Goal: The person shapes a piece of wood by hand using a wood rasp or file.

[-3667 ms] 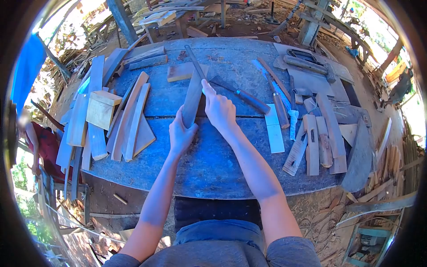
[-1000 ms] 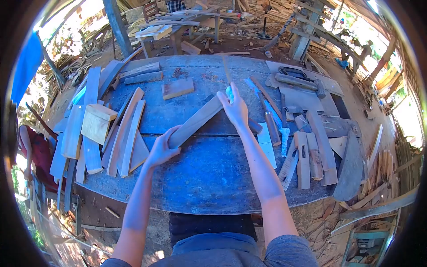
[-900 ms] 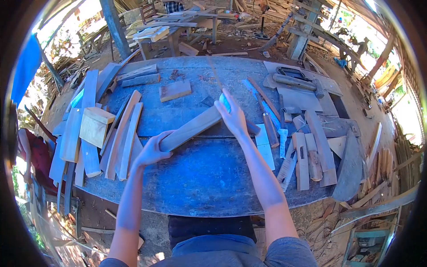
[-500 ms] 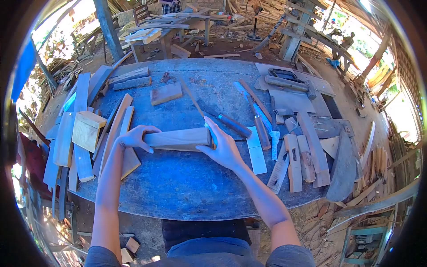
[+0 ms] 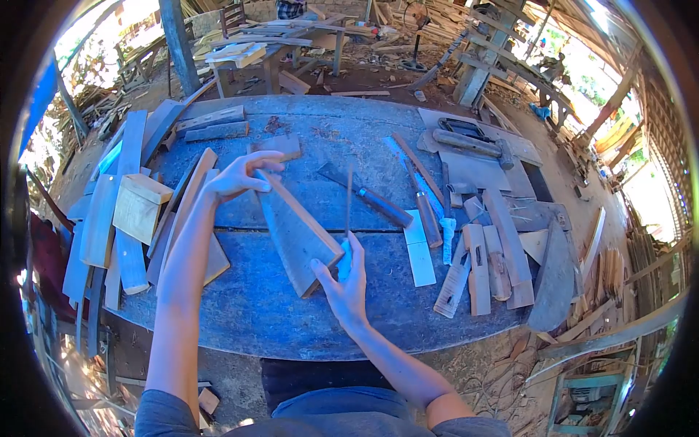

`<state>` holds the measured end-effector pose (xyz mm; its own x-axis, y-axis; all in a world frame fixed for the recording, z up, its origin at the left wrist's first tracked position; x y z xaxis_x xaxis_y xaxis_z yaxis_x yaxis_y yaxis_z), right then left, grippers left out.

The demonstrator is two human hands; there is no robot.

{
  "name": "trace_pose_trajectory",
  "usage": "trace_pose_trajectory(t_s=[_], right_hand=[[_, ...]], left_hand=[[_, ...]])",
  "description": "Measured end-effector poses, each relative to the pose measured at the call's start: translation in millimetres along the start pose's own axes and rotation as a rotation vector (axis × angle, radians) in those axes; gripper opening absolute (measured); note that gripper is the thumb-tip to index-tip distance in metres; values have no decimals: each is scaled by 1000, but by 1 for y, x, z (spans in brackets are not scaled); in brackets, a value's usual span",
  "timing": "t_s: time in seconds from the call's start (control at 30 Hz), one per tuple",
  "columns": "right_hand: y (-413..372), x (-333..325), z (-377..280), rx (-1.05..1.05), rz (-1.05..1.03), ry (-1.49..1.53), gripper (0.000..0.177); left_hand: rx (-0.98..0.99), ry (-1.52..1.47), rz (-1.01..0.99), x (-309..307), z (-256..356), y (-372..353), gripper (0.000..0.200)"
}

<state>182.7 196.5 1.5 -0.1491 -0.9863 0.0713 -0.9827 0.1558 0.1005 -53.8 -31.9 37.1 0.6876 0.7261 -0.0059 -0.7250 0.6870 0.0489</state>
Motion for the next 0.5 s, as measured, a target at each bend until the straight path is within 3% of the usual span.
trace_pose_trajectory(t_s=[0.07,0.13,0.2,0.27,0.33,0.37,0.43,0.47,0.5], right_hand=[[-5,3,0,-144,182,-237,83],[-4,5,7,-159,202,-257,83],[-4,3,8,-170,221,-273,83],[-5,6,4,-145,195,-239,83],[-7,9,6,-141,180,-236,79],[-10,11,7,-137,169,-238,76],[-15,12,1,-235,94,-334,73],[-20,13,-6,-331,24,-432,70],[-25,19,-16,-271,-29,-400,62]], left_hand=[[21,79,113,22,-7,6,70],[50,156,221,55,-16,4,68],[250,650,671,99,-29,-26,71],[269,551,875,151,-36,-70,78],[190,242,613,192,-36,-105,90],[181,240,618,199,-37,-119,90],[211,574,443,207,-38,-132,101],[203,570,443,207,-38,-135,101],[150,717,521,203,-38,-136,104]])
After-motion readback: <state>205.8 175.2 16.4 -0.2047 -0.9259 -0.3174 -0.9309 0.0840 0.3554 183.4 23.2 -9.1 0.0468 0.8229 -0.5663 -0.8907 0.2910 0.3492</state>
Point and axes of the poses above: each hand's wrist, its own y-axis towards the middle knuckle, its own x-axis out of the palm, z = x × y, the point moved 1 cm from there along y, towards the middle knuckle, and after that the axes turned 5 degrees about -y, right-handed, at the moved point
